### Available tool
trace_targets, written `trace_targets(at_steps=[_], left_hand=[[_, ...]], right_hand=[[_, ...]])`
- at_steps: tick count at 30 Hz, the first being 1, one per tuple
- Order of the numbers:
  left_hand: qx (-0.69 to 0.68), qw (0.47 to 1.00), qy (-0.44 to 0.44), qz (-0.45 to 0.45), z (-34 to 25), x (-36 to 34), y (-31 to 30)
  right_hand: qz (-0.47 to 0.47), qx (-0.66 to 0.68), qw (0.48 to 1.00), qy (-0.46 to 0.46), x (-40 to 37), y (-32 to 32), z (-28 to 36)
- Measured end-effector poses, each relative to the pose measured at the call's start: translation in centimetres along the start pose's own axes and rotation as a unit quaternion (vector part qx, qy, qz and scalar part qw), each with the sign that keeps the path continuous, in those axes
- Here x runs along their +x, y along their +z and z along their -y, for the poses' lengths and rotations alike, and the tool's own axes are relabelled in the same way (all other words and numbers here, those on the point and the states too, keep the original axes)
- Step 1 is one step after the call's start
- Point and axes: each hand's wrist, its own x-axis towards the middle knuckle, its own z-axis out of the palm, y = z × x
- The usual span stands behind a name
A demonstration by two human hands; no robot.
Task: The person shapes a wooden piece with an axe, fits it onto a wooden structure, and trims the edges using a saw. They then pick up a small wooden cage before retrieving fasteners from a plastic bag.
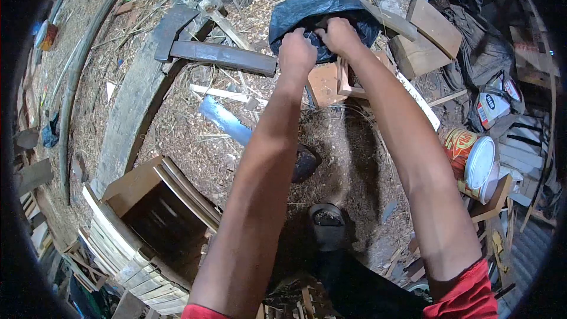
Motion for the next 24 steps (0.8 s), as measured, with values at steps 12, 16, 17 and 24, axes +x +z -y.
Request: trace_targets(at_steps=[12, 16, 17, 24], left_hand=[[-0.101, 0.993, -0.054, -0.012, 1.1, 0.8, -0.6], [-0.125, 0.988, -0.086, -0.015, 0.9, 0.3, -0.6], [-0.126, 0.988, -0.083, -0.011, 1.1, 0.4, -0.4], [-0.215, 0.97, -0.113, 0.028, 2.8, 1.5, 0.5]], right_hand=[[0.024, -0.029, 0.998, -0.044, 0.0, 0.1, -0.4], [0.019, -0.018, 0.998, -0.049, -0.3, 0.2, -0.5], [0.022, -0.008, 0.999, -0.045, -0.4, 0.2, -0.5], [0.013, -0.022, 0.998, -0.061, -0.9, 0.3, 0.0]])
